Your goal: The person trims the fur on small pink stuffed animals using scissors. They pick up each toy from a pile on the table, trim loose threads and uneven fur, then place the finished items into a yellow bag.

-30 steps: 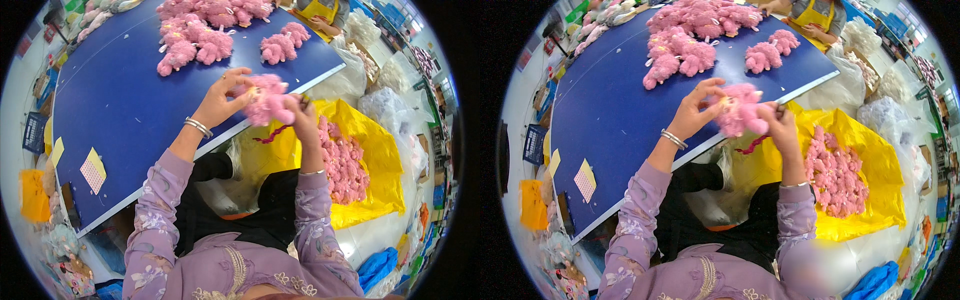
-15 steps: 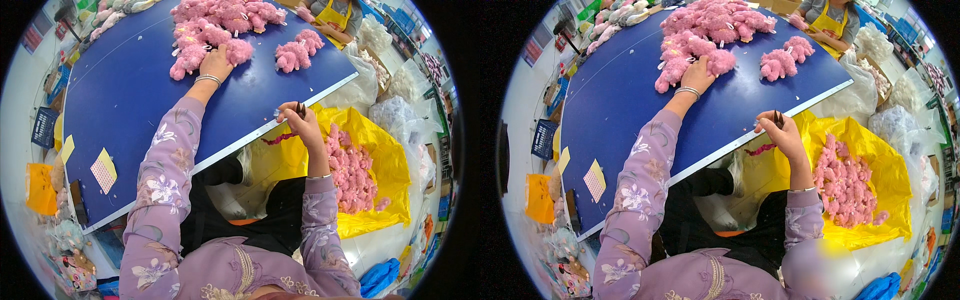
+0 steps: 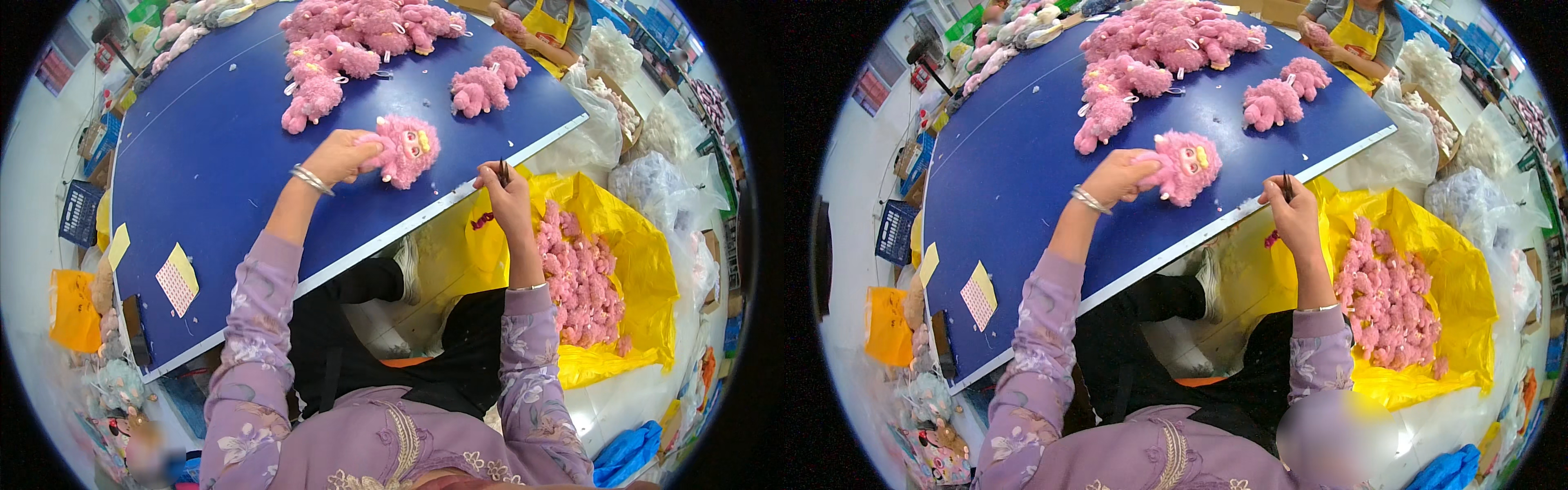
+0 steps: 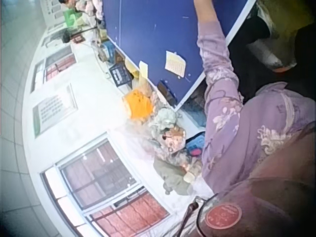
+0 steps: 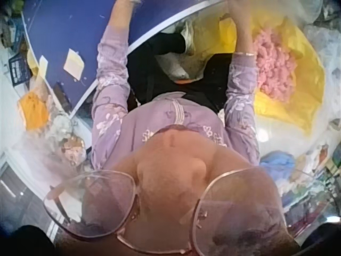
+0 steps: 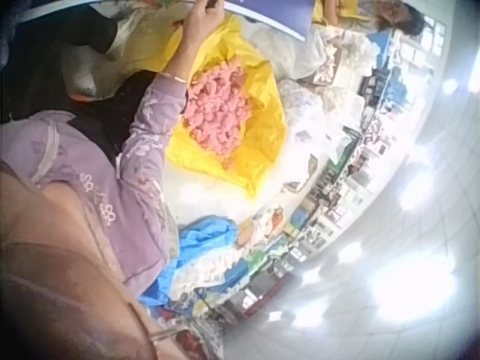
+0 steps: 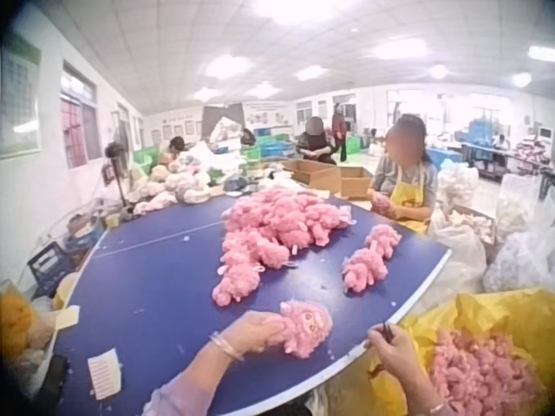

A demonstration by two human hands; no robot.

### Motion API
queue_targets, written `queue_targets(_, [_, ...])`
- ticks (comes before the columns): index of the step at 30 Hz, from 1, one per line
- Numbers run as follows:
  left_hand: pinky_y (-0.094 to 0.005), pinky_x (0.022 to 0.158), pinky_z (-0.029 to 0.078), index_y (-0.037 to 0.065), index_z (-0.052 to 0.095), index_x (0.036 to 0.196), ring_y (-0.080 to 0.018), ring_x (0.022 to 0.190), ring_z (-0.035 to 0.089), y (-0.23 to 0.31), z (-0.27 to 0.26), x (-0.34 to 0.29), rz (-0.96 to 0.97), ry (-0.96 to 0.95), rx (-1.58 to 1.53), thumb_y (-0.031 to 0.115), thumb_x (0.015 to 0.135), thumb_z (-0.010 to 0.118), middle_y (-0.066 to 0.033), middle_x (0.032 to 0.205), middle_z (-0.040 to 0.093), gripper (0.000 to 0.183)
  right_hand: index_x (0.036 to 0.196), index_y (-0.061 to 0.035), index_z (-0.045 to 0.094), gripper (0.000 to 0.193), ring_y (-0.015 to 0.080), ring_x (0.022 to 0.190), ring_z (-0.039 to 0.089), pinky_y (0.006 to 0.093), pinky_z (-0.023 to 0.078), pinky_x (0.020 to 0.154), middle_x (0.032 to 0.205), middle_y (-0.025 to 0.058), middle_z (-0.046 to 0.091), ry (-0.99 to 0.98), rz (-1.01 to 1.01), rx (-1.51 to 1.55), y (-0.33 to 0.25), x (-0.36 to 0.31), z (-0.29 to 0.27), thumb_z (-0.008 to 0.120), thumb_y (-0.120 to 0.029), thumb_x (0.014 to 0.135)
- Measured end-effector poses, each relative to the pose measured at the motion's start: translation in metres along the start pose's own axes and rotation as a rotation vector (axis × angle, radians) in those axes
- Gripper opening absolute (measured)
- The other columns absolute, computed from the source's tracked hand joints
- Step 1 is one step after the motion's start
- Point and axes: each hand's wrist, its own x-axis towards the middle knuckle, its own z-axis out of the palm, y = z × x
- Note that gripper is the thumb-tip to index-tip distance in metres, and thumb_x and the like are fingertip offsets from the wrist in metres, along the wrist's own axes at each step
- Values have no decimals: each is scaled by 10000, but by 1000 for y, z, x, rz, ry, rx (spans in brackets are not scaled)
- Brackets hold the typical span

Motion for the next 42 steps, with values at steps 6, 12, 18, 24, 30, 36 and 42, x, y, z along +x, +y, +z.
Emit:
queue_targets(6, [-165, 382, 245, 74, 648, 965, -2, 470, 360, 0, 12, -12, 69, 19, 109, 274, 940, 564, 50, 651, 493, 218, 918, 11, 623, 162, 61, 693, 541, 212, 419, 642, 746, 22, 633, 17, -24, 69, -1, -2, 10, 572, -142, 931])
queue_targets(12, [-161, 395, 221, 61, 635, 996, -1, 517, 358, 30, 41, -27, 104, -137, -157, 256, 944, 586, 43, 695, 510, 207, 961, -17, 623, 248, 34, 549, 440, 196, 332, 504, 738, 25, 627, -22, 74, 203, -11, -5, 5, 520, -242, 968])
queue_targets(18, [-166, 408, 226, 59, 645, 1029, 4, 518, 358, 27, 67, -20, 146, -82, -13, 258, 932, 601, 45, 707, 528, 226, 1164, -23, 533, 310, 39, 511, 410, 189, 323, 458, 827, 6, 610, -134, 65, 591, -23, -12, -4, 517, -257, 962])
queue_targets(24, [-214, 624, 468, 7, 599, 1202, -48, 758, 571, 12, 122, -10, 434, 4, 49, 211, 940, 579, -42, 931, 659, 332, 1168, 10, 553, 334, 119, 859, 596, 257, 484, 761, 1018, 56, 624, -22, -11, 687, -31, -16, 10, 578, -223, 929])
queue_targets(30, [-359, 719, 522, -45, 503, 1282, -314, 855, 655, 20, 181, 6, 810, 318, 302, 208, 936, 543, -234, 956, 651, 431, 1287, -28, 472, 571, 212, 1038, 608, 348, 507, 896, 1183, 115, 595, -14, 109, 1183, -21, -6, -1, 416, -493, 960])
queue_targets(36, [-340, 969, 448, -37, 305, 1431, -278, 1143, 560, 99, 196, 25, 675, -216, 303, 352, 891, 623, -230, 1333, 499, 737, 1215, -101, 506, 484, 102, 515, 438, 247, 370, 477, 976, 70, 636, 252, -52, 1227, -2, 14, -2, 414, -504, 964])
queue_targets(42, [-422, 1025, 361, 37, 540, 1232, -320, 1179, 484, 60, 45, 65, 833, 537, 971, 336, 749, 727, -194, 1233, 532, 598, 1062, -28, 542, 389, 51, 400, 288, 216, 228, 378, 898, 116, 655, 29, 284, 751, 0, -4, -2, 438, -394, 985])
